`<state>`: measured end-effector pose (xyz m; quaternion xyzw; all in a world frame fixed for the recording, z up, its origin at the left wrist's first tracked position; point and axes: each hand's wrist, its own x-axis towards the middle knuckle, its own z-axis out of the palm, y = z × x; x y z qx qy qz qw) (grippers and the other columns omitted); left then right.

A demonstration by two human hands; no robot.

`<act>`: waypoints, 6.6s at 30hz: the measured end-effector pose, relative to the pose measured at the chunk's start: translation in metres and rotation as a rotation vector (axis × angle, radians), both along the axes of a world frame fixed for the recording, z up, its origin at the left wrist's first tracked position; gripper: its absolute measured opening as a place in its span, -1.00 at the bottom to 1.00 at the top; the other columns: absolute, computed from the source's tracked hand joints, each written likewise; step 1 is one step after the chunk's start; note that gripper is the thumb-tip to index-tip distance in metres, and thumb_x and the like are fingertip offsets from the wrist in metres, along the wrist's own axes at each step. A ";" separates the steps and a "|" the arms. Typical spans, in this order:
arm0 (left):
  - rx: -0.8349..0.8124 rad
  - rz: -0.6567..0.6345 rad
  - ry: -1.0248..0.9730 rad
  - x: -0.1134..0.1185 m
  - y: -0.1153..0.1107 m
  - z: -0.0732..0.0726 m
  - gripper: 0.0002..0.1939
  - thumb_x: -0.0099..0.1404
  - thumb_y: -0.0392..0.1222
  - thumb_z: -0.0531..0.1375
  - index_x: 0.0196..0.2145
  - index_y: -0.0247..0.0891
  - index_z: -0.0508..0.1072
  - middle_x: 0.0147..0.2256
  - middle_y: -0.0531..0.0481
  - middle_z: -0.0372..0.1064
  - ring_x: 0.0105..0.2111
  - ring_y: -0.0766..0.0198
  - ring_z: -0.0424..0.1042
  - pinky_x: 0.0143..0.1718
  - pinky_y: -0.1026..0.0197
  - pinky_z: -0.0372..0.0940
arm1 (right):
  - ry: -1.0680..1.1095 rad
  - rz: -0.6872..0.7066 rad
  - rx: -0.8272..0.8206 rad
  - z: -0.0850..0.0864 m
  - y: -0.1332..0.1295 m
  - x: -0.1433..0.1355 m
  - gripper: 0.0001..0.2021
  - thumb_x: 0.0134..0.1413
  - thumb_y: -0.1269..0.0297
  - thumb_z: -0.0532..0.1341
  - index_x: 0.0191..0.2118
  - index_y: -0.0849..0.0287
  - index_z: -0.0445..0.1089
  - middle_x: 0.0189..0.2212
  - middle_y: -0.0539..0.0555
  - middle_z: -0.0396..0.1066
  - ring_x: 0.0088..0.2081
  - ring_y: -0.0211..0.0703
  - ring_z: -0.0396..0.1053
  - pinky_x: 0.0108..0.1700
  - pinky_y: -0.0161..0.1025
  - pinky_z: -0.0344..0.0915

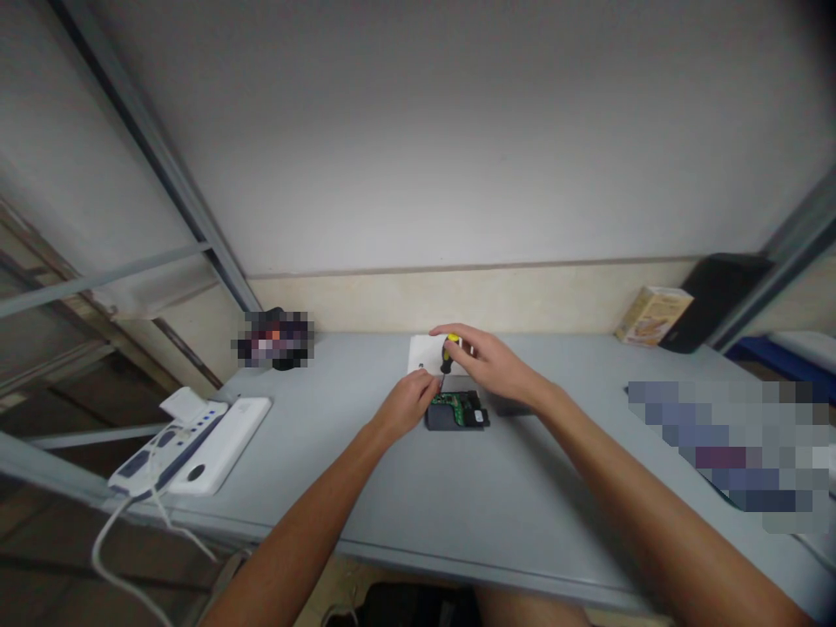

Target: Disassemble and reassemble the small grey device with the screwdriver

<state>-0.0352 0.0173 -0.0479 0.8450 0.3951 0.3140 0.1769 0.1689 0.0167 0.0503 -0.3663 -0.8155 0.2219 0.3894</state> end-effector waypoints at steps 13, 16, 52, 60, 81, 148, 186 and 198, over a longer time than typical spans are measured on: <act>-0.042 0.008 -0.045 0.002 -0.001 0.001 -0.64 0.55 -0.14 0.00 -0.38 -0.27 0.41 -0.36 -0.01 0.39 -0.34 0.24 0.37 -0.24 0.23 0.21 | 0.737 0.029 -0.330 -0.037 0.005 -0.039 -0.70 0.27 -0.08 0.22 -0.22 0.04 0.25 -0.62 -0.17 0.19 -0.56 -0.26 0.16 -0.42 -0.29 0.14; -0.045 0.014 -0.041 0.002 -0.001 0.001 -0.64 0.55 -0.13 0.00 -0.38 -0.28 0.41 -0.38 0.00 0.37 -0.34 0.25 0.37 -0.24 0.23 0.20 | 0.932 0.123 -0.433 -0.045 0.009 -0.039 -0.60 0.31 -0.16 0.10 -0.02 0.04 0.34 -0.56 -0.12 0.18 -0.52 -0.25 0.19 -0.41 -0.27 0.16; -0.027 0.011 -0.014 0.001 -0.001 0.001 -0.61 0.56 -0.09 -0.04 -0.38 -0.25 0.40 -0.35 -0.02 0.39 -0.28 0.21 0.38 -0.19 0.22 0.23 | 1.031 0.187 -0.537 -0.035 0.003 -0.041 -0.70 0.15 -0.05 0.32 -0.26 0.10 0.47 -0.37 0.01 0.38 -0.35 -0.23 0.35 -0.26 -0.26 0.28; -0.037 0.019 -0.030 0.001 0.001 -0.002 -0.62 0.55 -0.10 -0.02 -0.37 -0.26 0.42 -0.35 -0.03 0.40 -0.29 0.20 0.39 -0.18 0.20 0.23 | 1.026 0.121 -0.465 -0.036 0.002 -0.045 -0.58 0.04 -0.07 0.41 -0.36 0.05 0.21 -0.60 -0.15 0.21 -0.58 -0.31 0.14 -0.46 -0.31 0.12; -0.035 0.012 -0.016 0.001 0.001 -0.001 -0.60 0.56 -0.09 -0.04 -0.37 -0.25 0.41 -0.34 -0.03 0.40 -0.28 0.21 0.38 -0.19 0.21 0.23 | 1.038 0.140 -0.517 -0.034 0.002 -0.042 -0.49 0.20 -0.31 0.10 -0.11 0.04 0.42 -0.55 -0.09 0.19 -0.51 -0.22 0.19 -0.40 -0.24 0.19; 0.114 -0.072 0.116 0.018 -0.034 0.023 -0.75 0.38 -0.22 0.20 0.01 -0.14 0.44 -0.02 -0.07 0.42 0.05 0.10 0.36 0.14 -0.03 0.19 | 0.651 -0.250 -0.170 -0.044 -0.024 0.036 -0.70 0.06 0.09 0.41 -0.10 0.07 0.54 -0.27 0.04 0.52 -0.33 -0.21 0.41 -0.32 -0.30 0.34; 0.068 0.017 0.048 0.024 -0.029 0.008 -0.81 0.39 -0.10 0.28 -0.06 -0.03 0.60 -0.06 -0.02 0.50 0.01 0.10 0.36 0.08 -0.05 0.18 | 0.693 -0.224 -0.071 -0.032 -0.034 0.031 -0.75 0.16 0.11 0.35 -0.07 0.05 0.51 -0.27 0.05 0.51 -0.27 -0.17 0.43 -0.23 -0.24 0.40; 0.017 -0.067 0.162 0.022 -0.035 0.015 -0.43 0.29 0.01 0.33 0.21 -0.04 0.34 0.15 -0.06 0.40 0.14 0.00 0.31 0.19 -0.12 0.07 | 0.622 -0.262 -0.132 -0.042 -0.029 0.030 -0.70 0.12 0.06 0.36 -0.06 0.06 0.54 -0.26 0.06 0.50 -0.31 -0.18 0.42 -0.28 -0.27 0.39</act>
